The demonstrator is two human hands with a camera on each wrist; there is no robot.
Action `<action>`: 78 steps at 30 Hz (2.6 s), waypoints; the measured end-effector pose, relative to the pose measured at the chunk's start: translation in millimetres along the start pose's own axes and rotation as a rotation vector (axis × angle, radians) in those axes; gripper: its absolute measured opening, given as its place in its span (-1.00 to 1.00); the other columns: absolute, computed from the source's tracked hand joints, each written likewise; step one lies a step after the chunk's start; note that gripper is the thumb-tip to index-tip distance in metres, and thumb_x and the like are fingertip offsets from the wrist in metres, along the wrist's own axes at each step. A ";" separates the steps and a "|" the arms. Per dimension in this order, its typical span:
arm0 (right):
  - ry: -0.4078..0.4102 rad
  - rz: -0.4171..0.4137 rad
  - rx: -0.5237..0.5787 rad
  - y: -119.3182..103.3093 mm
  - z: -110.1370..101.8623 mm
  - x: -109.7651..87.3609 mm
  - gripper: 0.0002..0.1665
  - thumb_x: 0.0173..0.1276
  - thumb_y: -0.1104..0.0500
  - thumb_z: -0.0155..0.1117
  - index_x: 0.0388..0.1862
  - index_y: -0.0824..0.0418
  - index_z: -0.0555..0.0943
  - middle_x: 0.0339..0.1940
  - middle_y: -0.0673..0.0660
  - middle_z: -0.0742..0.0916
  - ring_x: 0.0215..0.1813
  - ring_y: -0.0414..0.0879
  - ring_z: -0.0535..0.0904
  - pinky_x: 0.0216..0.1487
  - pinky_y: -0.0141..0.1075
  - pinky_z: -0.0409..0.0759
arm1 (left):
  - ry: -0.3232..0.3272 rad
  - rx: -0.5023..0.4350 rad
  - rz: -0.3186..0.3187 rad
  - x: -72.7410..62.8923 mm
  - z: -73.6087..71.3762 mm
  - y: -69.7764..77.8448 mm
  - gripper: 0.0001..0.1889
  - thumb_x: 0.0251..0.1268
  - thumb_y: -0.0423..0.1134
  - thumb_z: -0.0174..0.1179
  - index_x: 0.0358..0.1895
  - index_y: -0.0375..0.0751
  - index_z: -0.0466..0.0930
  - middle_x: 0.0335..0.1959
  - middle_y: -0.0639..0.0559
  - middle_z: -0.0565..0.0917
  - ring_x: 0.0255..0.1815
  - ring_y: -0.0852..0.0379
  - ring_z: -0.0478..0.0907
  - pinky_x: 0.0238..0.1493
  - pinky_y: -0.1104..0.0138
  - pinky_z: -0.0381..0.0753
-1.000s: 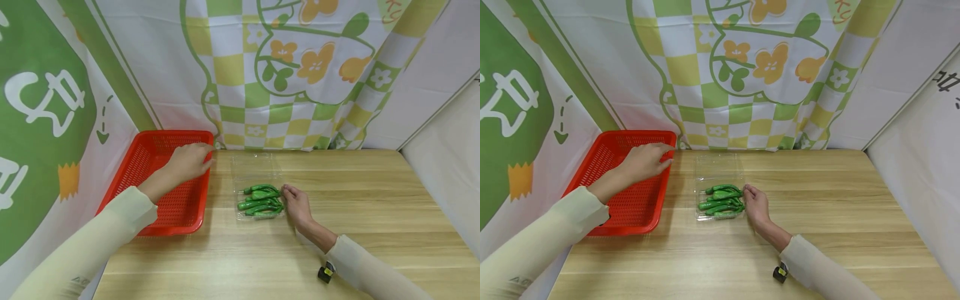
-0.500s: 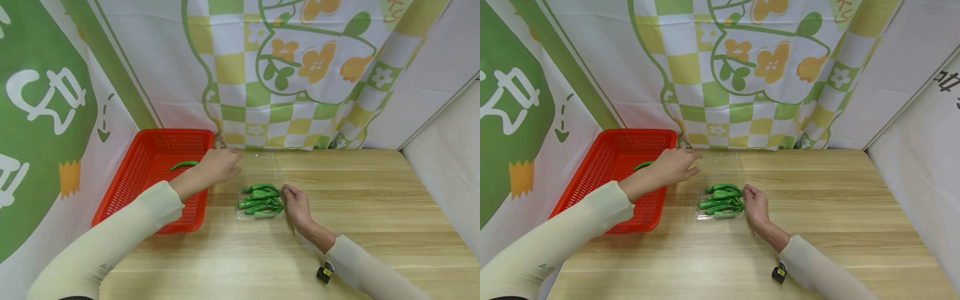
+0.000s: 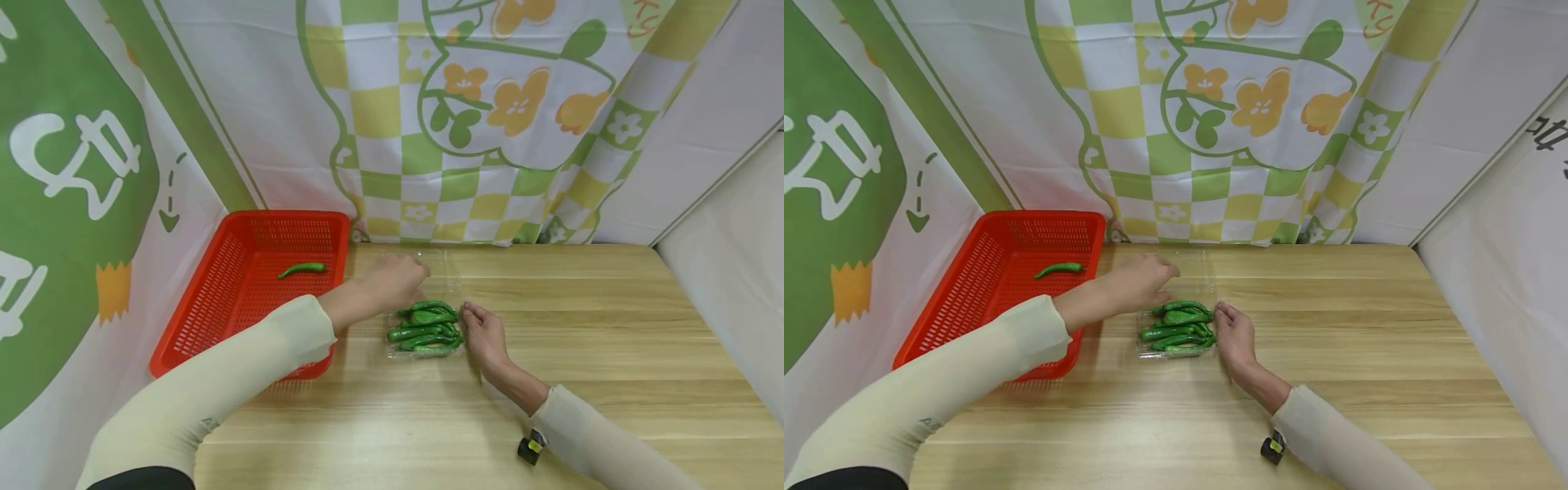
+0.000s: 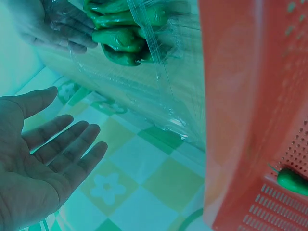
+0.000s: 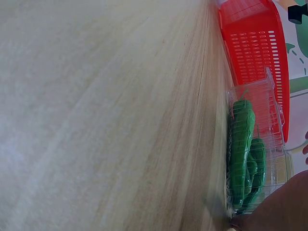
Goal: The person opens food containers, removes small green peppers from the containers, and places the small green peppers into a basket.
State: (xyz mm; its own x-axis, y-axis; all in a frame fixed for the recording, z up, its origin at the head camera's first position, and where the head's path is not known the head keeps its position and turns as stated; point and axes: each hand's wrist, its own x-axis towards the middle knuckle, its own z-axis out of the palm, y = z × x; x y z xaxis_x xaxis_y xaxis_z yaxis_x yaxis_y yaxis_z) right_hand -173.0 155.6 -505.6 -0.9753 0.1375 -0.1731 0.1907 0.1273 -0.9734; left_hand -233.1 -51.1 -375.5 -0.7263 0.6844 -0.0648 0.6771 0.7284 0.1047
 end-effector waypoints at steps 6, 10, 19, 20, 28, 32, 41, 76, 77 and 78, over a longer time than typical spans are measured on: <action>0.014 -0.003 -0.032 -1.7 0.3 0.5 -0.51 0.70 0.30 0.00 0.46 0.56 0.42 0.44 0.46 0.56 0.54 0.22 0.43 0.45 -0.11 0.47 | -0.041 0.009 0.010 4.0 4.8 9.3 -0.77 0.41 -0.21 0.37 0.02 -0.21 0.74 -0.04 -0.08 0.78 -0.12 -0.03 0.72 -0.10 0.08 0.73; 0.012 -0.007 -0.041 -1.3 0.3 0.4 -0.51 0.69 0.31 0.00 0.45 0.56 0.42 0.44 0.45 0.56 0.54 0.19 0.43 0.45 -0.11 0.47 | -0.080 0.040 0.021 7.6 9.5 15.2 -0.75 0.41 -0.12 0.40 -0.01 -0.19 0.74 -0.07 -0.05 0.79 -0.09 -0.02 0.73 -0.07 0.12 0.74; 0.009 -0.017 -0.056 0.3 -0.7 0.2 -0.51 0.70 0.30 -0.01 0.46 0.56 0.42 0.44 0.44 0.55 0.55 0.19 0.42 0.45 -0.10 0.46 | -0.160 0.067 0.034 19.5 26.4 27.2 -0.85 0.43 -0.16 0.37 -0.18 -0.15 0.68 -0.22 -0.01 0.75 -0.20 0.06 0.69 -0.15 0.16 0.74; 0.009 -0.014 -0.055 0.7 -0.5 0.2 -0.51 0.69 0.30 -0.01 0.46 0.56 0.42 0.44 0.44 0.55 0.54 0.18 0.42 0.45 -0.10 0.47 | -0.167 0.068 0.034 21.1 29.0 28.0 -0.86 0.42 -0.17 0.37 -0.22 -0.14 0.66 -0.23 0.00 0.74 -0.21 0.06 0.68 -0.17 0.17 0.74; 0.007 -0.012 -0.061 0.7 -0.7 0.3 -0.51 0.70 0.30 -0.01 0.46 0.55 0.42 0.44 0.43 0.56 0.54 0.17 0.43 0.44 -0.10 0.47 | -0.191 0.061 0.012 30.7 42.0 33.9 -0.93 0.36 -0.28 0.38 -0.19 -0.14 0.68 -0.19 0.00 0.75 -0.16 0.08 0.69 -0.12 0.21 0.75; 0.008 -0.016 -0.059 -0.4 -0.4 -1.1 -0.52 0.70 0.31 -0.01 0.45 0.56 0.42 0.44 0.44 0.55 0.55 0.19 0.42 0.47 -0.07 0.44 | -0.194 0.078 0.001 32.7 44.6 36.6 -0.94 0.37 -0.29 0.37 -0.19 -0.13 0.68 -0.14 0.00 0.75 -0.13 0.08 0.70 -0.09 0.20 0.74; 0.014 -0.026 -0.065 -0.4 0.1 -1.1 -0.51 0.71 0.29 -0.01 0.46 0.55 0.43 0.43 0.43 0.57 0.54 0.17 0.43 0.46 -0.07 0.45 | -0.177 0.113 -0.010 33.8 53.0 40.9 -0.88 0.34 -0.34 0.36 -0.11 -0.15 0.70 -0.04 -0.04 0.76 -0.03 0.01 0.73 -0.04 0.18 0.76; 0.011 -0.015 -0.081 -0.7 0.3 -2.1 -0.51 0.71 0.28 0.00 0.46 0.52 0.43 0.43 0.41 0.59 0.51 0.14 0.47 0.39 -0.22 0.51 | -0.150 0.146 0.015 28.4 54.3 42.1 -0.91 0.48 -0.40 0.22 -0.11 -0.15 0.67 -0.03 -0.03 0.73 -0.03 0.04 0.70 -0.01 0.22 0.74; 0.010 -0.014 -0.082 -0.7 0.2 -2.2 -0.51 0.71 0.28 0.00 0.46 0.53 0.43 0.43 0.41 0.59 0.51 0.14 0.47 0.40 -0.18 0.50 | -0.151 0.151 0.014 28.2 52.9 42.1 -0.90 0.49 -0.40 0.21 -0.10 -0.15 0.67 -0.03 -0.03 0.73 -0.02 0.04 0.71 0.00 0.21 0.74; 0.008 -0.016 -0.086 -1.0 0.1 -2.4 -0.52 0.71 0.28 -0.01 0.46 0.53 0.43 0.43 0.41 0.58 0.52 0.15 0.47 0.41 -0.14 0.49 | -0.153 0.151 0.011 28.0 51.6 42.0 -0.89 0.50 -0.40 0.20 -0.08 -0.15 0.68 -0.02 -0.03 0.73 -0.01 0.04 0.71 0.02 0.22 0.73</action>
State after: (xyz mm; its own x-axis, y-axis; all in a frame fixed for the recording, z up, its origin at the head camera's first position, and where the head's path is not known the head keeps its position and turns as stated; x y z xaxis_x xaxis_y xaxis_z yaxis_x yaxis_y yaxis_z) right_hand -170.9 155.1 -504.2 -0.9773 0.1431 -0.1561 0.1844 0.2130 -0.9595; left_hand -218.8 0.2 -424.2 -0.7003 0.6807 -0.2152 0.7031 0.7098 -0.0426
